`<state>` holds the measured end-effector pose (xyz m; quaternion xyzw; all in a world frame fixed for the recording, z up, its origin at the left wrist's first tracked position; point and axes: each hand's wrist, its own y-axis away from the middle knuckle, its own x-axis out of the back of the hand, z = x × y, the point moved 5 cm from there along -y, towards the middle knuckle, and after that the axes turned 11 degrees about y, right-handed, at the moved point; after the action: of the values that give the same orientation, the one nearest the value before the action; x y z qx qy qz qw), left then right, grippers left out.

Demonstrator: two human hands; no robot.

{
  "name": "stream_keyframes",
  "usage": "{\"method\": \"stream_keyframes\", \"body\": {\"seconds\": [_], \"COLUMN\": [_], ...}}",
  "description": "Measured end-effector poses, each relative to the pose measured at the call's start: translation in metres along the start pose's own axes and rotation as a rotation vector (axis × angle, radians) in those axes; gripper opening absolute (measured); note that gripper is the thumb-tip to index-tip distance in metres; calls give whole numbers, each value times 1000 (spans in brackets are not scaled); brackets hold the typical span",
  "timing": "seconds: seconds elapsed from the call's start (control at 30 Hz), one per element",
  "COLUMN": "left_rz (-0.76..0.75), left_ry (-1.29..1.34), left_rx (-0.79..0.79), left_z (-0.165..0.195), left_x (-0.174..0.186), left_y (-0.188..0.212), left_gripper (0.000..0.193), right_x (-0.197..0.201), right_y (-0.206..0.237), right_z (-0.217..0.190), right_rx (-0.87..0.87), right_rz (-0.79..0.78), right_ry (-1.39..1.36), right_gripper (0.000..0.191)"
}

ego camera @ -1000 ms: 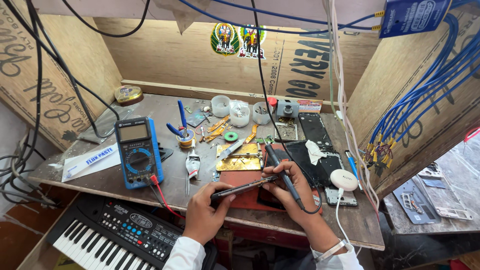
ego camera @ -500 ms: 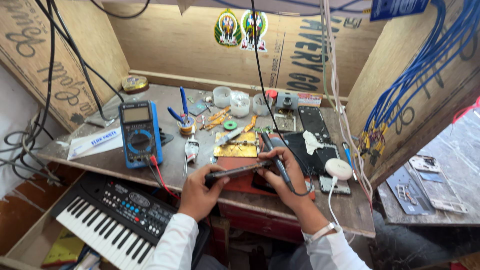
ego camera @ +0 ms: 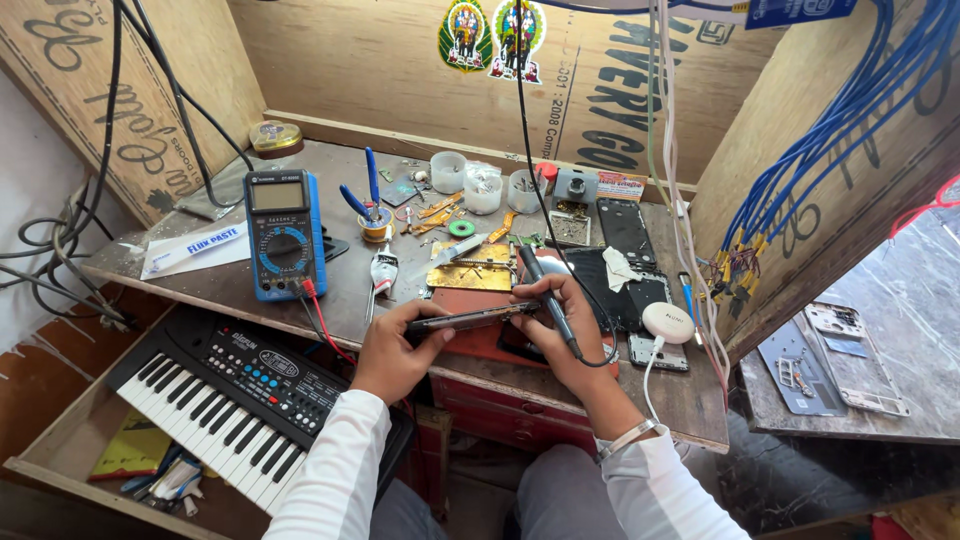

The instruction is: The person holds a disassembled smartphone, applies flux paste to the edge of the motherboard, and uses a soldering iron to work on the edge connector. The person repeatedly applies heat and repositions the device while soldering.

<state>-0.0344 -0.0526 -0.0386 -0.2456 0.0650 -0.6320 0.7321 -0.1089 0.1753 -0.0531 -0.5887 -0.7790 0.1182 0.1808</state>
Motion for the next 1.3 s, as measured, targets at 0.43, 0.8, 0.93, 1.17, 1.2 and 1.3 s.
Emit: {"method": "stream_keyframes", "body": {"seconds": [0.43, 0.8, 0.93, 1.17, 1.2, 1.3], "left_rz": [-7, 22, 35, 61, 68, 81], "left_ry": [43, -27, -9, -20, -19, -22], "left_rx": [-31, -73, -117, -87, -74, -75], "left_z": [-2, 6, 6, 7, 5, 4], "left_x": [0, -1, -2, -7, -7, -4], "left_y": [-6, -12, -14, -14, -14, -15], "left_gripper": [18, 18, 18, 18, 18, 18], "right_x": [-1, -1, -2, -1, -1, -4], "right_y": [-4, -8, -10, -10, -9, -9], "right_z": [11, 6, 8, 4, 4, 4], "right_rx": [15, -1, 2, 9, 6, 2], "right_rz": [-17, -17, -10, 10, 10, 6], "right_ry": [-50, -23, -15, 49, 43, 40], "right_gripper": [40, 40, 38, 38, 38, 37]}}
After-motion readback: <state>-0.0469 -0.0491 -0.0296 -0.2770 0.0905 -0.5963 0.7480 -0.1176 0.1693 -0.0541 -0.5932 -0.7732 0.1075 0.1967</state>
